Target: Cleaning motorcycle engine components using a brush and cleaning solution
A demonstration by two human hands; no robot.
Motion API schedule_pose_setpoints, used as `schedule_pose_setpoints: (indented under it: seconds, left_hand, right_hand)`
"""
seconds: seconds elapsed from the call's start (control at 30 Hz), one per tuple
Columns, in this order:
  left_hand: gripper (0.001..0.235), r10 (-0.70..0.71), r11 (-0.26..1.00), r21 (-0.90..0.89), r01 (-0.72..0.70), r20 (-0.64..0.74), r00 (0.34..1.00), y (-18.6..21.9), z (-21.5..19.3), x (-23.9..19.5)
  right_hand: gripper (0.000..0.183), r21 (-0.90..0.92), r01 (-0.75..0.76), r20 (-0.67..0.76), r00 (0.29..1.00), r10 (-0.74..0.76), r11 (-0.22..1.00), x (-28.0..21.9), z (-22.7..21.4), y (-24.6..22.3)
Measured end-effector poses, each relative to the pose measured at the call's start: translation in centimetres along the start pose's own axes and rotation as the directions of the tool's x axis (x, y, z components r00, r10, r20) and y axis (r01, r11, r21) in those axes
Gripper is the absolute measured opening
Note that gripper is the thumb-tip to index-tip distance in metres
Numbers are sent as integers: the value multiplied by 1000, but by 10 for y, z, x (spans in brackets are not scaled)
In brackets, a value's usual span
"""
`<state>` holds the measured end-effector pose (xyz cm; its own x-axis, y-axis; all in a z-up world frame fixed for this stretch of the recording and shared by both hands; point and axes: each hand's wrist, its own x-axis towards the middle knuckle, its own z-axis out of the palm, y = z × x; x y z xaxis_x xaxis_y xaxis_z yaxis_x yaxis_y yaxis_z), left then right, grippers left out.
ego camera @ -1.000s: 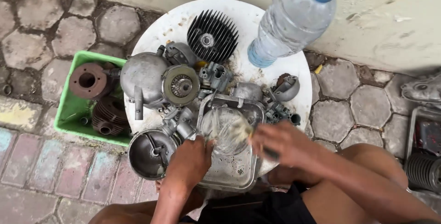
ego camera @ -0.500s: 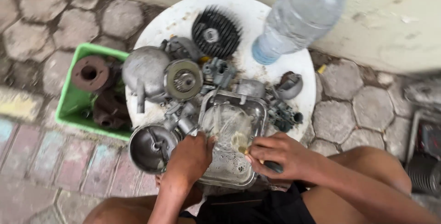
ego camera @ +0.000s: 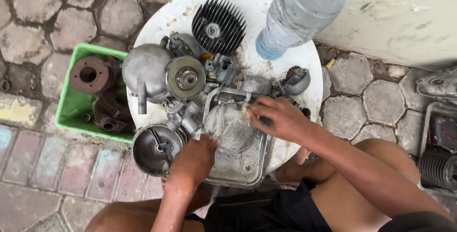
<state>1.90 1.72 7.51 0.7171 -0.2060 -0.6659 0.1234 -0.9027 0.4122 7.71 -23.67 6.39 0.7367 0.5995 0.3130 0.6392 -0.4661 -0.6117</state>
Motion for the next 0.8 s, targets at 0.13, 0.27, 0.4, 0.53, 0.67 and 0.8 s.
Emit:
schedule_pose_setpoints:
  seconds: [0.13, 0.27, 0.4, 0.53, 0.67, 0.8]
  left_hand:
    - [56, -35, 999, 33, 34, 10, 999, -6, 7, 6]
    - [51, -69, 998, 19, 68, 49, 996, 4, -1, -1]
    - [44, -69, 997, 32, 68, 47, 996, -4, 14, 9]
    - [39, -85, 996, 33, 84, 14, 996, -24, 46, 32]
    - [34, -94, 994, 60, 92, 30, 995, -10, 28, 21]
    - [29, -85, 992, 97, 81, 34, 996, -14, 34, 26]
  right_hand:
    - [4, 85, -65, 59, 996, 60, 994, 7, -13, -7]
    - [11, 80, -91, 29, 996, 89, 993, 13, -16, -8]
    - [8, 107, -21, -23, 999, 23, 994, 13, -5, -6]
    - [8, 125, -11, -40, 999, 16, 992, 12, 11, -8]
    - [12, 271, -18, 93, 996, -8, 962, 20, 10, -36]
    - [18, 573, -95, 260, 963, -71, 814, 4, 27, -19]
